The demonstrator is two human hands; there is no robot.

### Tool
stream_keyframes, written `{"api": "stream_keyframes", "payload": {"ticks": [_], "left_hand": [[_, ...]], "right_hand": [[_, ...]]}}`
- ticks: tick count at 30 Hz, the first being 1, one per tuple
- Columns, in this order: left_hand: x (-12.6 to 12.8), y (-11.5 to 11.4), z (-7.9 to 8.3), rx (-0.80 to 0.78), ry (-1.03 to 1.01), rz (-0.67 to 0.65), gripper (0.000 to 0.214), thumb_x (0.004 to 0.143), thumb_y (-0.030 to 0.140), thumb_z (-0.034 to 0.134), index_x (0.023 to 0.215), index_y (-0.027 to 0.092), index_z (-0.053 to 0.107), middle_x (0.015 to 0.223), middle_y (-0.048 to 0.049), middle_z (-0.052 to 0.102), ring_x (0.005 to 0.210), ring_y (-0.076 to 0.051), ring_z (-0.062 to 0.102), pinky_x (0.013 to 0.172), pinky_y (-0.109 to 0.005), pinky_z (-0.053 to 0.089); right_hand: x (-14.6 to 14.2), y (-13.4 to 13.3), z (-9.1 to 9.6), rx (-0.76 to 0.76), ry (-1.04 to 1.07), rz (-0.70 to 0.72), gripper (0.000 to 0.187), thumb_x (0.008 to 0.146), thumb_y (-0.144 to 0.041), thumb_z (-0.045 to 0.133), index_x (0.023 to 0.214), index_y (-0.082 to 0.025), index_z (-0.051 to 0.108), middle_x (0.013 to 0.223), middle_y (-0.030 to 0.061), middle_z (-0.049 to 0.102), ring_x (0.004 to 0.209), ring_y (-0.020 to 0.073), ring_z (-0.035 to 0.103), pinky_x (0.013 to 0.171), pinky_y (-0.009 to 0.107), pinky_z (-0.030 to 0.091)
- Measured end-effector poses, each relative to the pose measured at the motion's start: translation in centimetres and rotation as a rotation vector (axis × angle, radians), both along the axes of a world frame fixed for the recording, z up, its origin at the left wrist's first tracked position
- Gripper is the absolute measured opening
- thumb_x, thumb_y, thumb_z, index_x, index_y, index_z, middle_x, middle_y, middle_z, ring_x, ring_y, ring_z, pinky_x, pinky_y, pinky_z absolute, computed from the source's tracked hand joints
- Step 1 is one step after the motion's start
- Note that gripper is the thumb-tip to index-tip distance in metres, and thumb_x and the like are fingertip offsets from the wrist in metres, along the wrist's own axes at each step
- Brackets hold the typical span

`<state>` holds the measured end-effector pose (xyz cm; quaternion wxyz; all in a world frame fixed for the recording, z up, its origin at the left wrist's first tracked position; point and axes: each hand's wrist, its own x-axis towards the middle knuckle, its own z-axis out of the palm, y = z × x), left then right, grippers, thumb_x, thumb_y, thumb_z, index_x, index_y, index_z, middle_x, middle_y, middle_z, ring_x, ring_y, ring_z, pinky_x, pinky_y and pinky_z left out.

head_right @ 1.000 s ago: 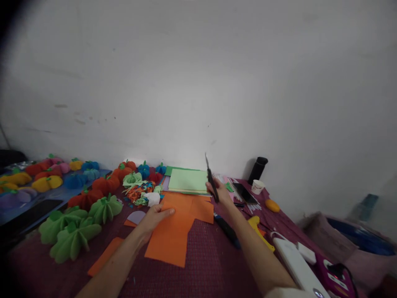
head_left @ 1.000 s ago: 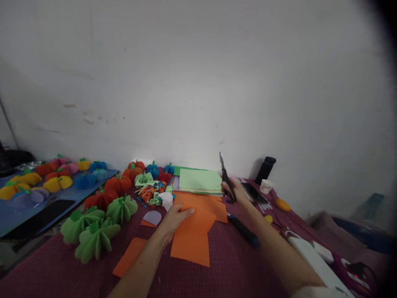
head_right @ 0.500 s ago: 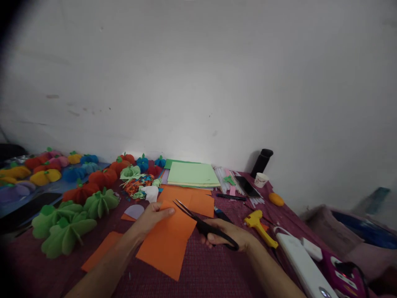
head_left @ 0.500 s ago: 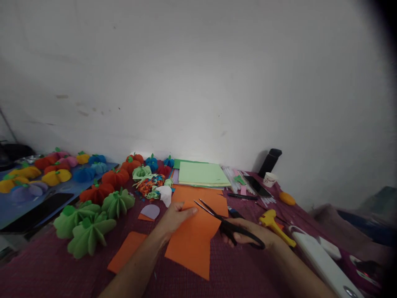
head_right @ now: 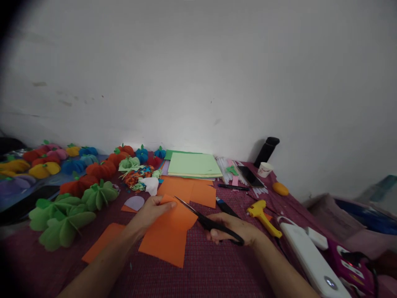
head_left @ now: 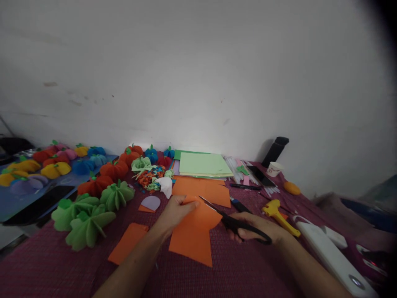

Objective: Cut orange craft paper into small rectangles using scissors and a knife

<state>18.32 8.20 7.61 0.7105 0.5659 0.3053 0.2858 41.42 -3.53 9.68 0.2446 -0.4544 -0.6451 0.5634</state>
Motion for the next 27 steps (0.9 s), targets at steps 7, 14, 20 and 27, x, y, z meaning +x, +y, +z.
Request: {"api": "stream_keyframes", "payload": {"ticks": [7,14,20,27], "left_hand": [[0.2,0.2,-0.2,-0.028,0.022,0.009,0.026,0.060,0.038,0.067,0.066,0.013,0.064,0.058,-0.0016,0.063,0.051,-0.016,0.058,0.049,-0.024,0.041],[0.3,0.2,0.0,-0.038,0.026,0.038,0.026,0.057,0.037,0.068,0.064,0.012,0.064,0.058,-0.0030,0.064,0.053,-0.017,0.059,0.050,-0.024,0.042],[0.3,0.4,-0.3,-0.022,0.058,0.043,0.029,0.056,0.039,0.067,0.064,0.012,0.062,0.057,-0.0027,0.062,0.055,-0.018,0.059,0.051,-0.024,0.041],[0.3,0.3,-0.1,-0.027,0.059,0.042,0.030,0.058,0.039,0.066,0.068,0.011,0.063,0.060,-0.0031,0.063,0.056,-0.017,0.059,0.053,-0.025,0.042]], "right_hand": [[0.2,0.3,-0.7,0.004,-0.015,-0.018,0.043,0.074,-0.050,0.053,0.093,-0.012,0.053,0.076,0.0032,0.050,0.063,0.0092,0.047,0.056,0.021,0.040],[0.1,0.3,-0.8,0.015,-0.051,-0.053,0.039,0.076,-0.047,0.053,0.094,-0.012,0.053,0.074,0.0014,0.047,0.061,0.0081,0.044,0.054,0.019,0.038],[0.1,0.3,-0.8,0.021,-0.061,-0.043,0.039,0.075,-0.049,0.053,0.087,-0.012,0.053,0.070,0.0003,0.045,0.058,0.0075,0.042,0.051,0.019,0.036],[0.4,0.4,-1.2,0.032,-0.045,-0.018,0.038,0.076,-0.048,0.051,0.083,-0.011,0.051,0.070,0.0005,0.045,0.057,0.0069,0.042,0.051,0.019,0.036]]}}
